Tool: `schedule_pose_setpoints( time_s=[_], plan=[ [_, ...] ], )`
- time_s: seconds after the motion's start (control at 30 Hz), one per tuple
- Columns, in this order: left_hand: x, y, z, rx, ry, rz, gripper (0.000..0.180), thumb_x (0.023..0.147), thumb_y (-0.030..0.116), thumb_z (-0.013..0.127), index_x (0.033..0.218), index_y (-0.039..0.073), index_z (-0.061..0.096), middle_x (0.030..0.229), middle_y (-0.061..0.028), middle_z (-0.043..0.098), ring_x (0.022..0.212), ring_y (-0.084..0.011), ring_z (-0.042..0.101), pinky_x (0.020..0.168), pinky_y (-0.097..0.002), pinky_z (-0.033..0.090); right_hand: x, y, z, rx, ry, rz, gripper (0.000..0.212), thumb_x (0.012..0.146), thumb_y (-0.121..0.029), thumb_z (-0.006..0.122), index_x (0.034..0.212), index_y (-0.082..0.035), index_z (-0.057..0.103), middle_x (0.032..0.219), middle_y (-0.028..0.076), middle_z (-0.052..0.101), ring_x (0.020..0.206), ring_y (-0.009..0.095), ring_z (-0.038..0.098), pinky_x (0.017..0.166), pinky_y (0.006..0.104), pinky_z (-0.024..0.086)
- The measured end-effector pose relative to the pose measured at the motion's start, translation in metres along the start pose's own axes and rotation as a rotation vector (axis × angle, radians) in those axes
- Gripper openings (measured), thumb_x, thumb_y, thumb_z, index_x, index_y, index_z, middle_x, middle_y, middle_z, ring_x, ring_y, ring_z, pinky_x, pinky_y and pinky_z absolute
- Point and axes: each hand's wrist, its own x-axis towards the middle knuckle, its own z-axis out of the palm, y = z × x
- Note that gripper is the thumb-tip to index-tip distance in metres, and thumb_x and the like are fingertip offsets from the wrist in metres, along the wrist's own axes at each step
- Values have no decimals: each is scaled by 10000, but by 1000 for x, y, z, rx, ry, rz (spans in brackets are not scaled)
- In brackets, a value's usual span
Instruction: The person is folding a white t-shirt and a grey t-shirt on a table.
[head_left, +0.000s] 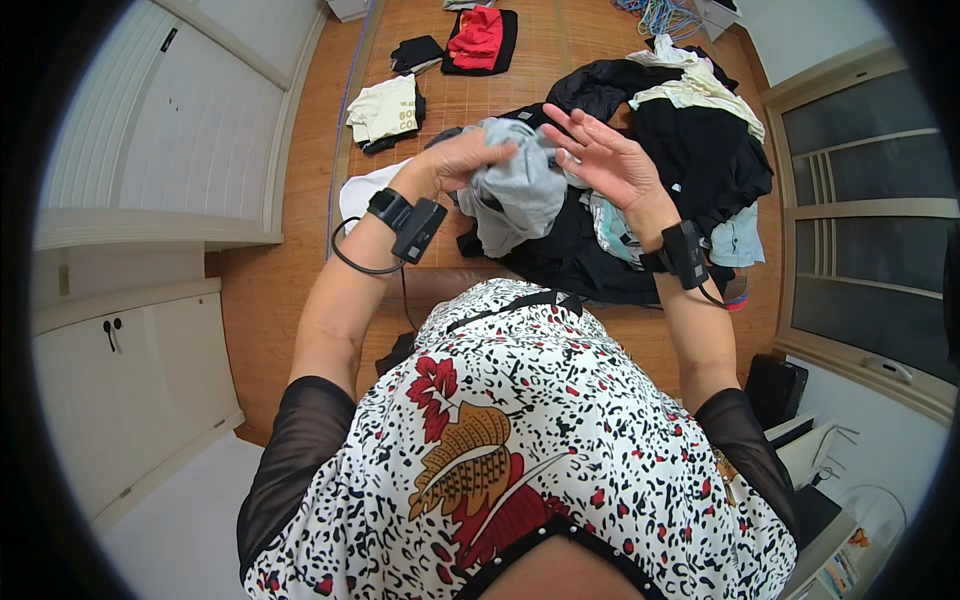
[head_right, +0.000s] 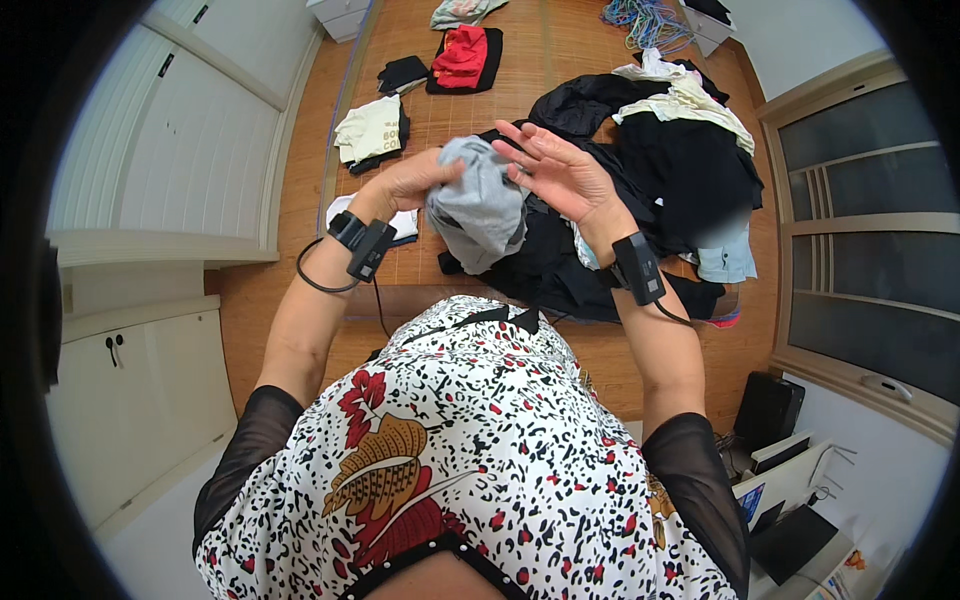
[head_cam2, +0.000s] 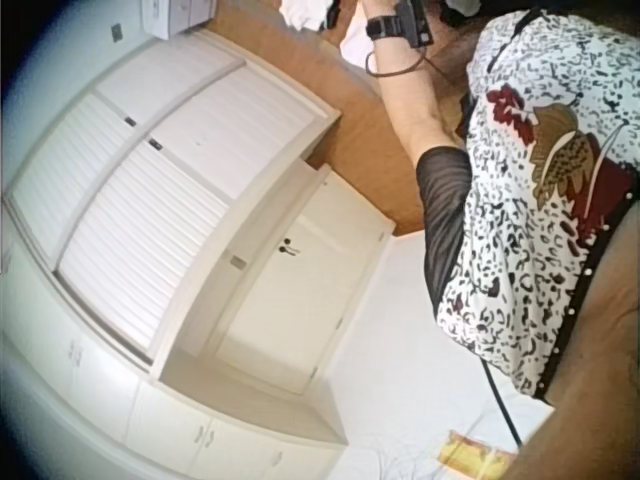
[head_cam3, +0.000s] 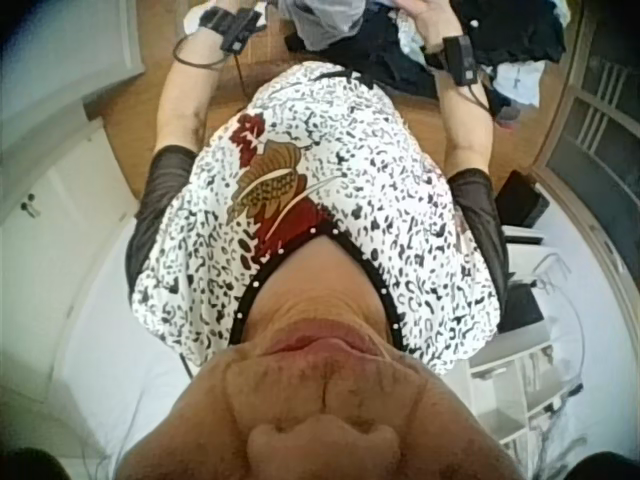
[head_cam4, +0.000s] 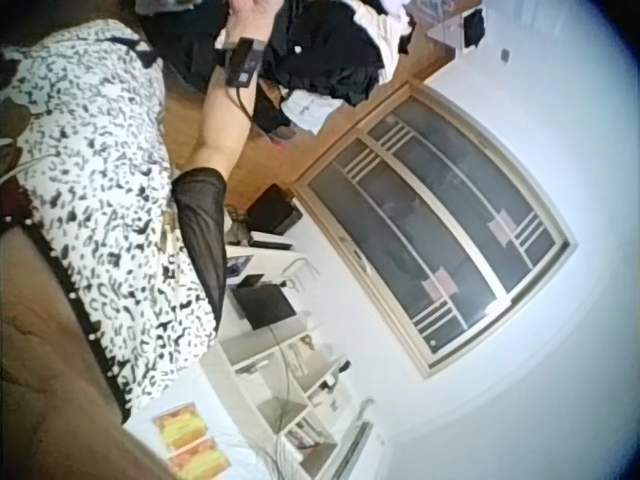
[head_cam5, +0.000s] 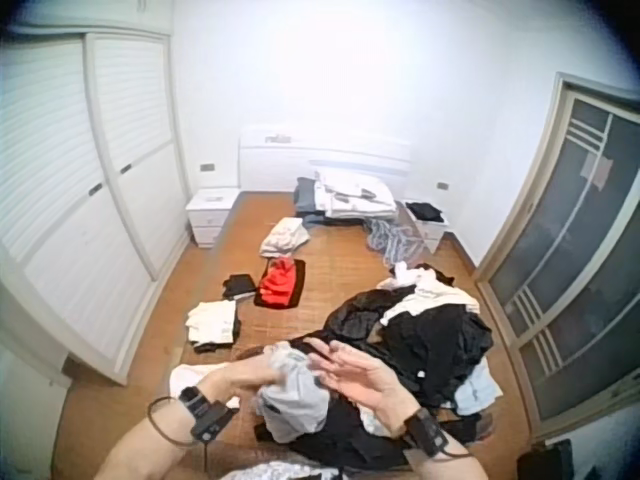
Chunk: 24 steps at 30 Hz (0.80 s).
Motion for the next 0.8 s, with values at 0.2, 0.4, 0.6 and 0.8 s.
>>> schedule_pose_setpoints(
  time_s=[0.2,0.4,0.6,0.8],
  plan=[
    [3,-5,10,-255,43,56,366,856,188,668,1155,20,540,1078,-76,619,977,-164,612,853,-317,511,8,35,-14,-627,363,-310,565,777,-345,735,1182,-32,496,1100,110,587,1063,209,536,934,354,389],
    [11,-2,5,-249,69,106,385,868,275,654,1126,11,548,1043,-59,622,937,-147,606,825,-308,503,15,60,-4,-1728,315,-351,304,763,-283,691,891,-8,664,711,164,645,687,255,640,672,375,484],
    [8,-7,19,1308,534,161,464,705,164,745,1079,16,514,1101,-177,610,1002,-320,591,827,-352,465,17,17,14,-1068,218,-286,285,916,-234,541,994,10,666,830,36,676,732,91,582,668,261,458],
    [11,-42,-10,1324,913,501,250,717,3,593,944,53,502,985,-195,583,927,-396,564,755,-448,459,-6,-4,61,-733,19,-328,400,961,-376,487,923,-13,652,786,5,636,706,54,551,645,214,445]
  ],
)
